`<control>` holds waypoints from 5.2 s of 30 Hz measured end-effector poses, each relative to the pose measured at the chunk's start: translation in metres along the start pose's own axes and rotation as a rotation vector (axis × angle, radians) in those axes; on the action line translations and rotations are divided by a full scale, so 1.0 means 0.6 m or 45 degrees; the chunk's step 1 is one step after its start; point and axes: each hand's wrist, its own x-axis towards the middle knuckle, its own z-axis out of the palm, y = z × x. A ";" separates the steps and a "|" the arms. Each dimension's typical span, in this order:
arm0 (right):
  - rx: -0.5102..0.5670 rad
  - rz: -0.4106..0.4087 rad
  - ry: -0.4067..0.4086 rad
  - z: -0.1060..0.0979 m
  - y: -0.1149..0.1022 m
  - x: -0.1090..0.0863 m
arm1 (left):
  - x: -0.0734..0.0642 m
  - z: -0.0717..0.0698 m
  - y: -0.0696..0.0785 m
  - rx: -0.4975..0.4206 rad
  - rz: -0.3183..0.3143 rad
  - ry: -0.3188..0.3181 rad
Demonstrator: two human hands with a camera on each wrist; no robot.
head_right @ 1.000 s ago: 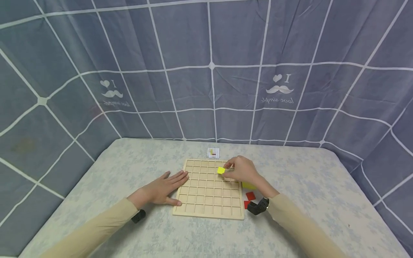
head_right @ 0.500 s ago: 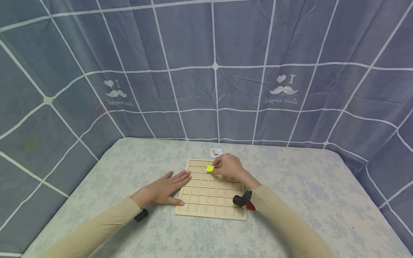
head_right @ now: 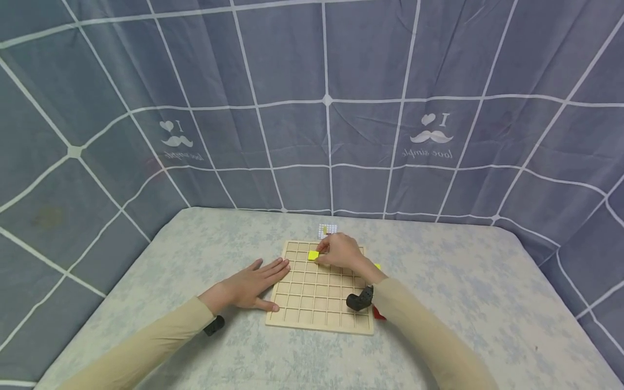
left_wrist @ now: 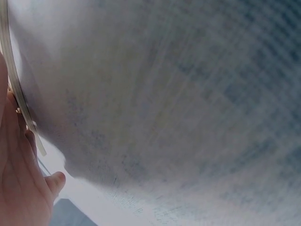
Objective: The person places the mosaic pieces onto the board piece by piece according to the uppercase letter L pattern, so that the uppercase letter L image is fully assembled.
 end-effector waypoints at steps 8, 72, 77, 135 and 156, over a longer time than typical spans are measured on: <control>0.027 -0.011 -0.019 -0.001 0.002 0.005 | 0.003 0.002 -0.001 0.001 -0.002 0.013; 0.085 0.055 0.001 -0.120 0.147 -0.204 | 0.003 0.001 -0.003 -0.010 0.048 0.030; 0.107 0.058 -0.062 -0.116 0.161 -0.223 | 0.002 0.002 -0.002 -0.001 0.053 0.035; -0.081 -0.059 0.106 -0.050 -0.012 -0.055 | 0.007 -0.002 -0.001 0.033 0.016 -0.022; -0.047 -0.086 0.029 0.008 -0.022 -0.030 | 0.008 0.000 -0.001 0.029 0.010 -0.016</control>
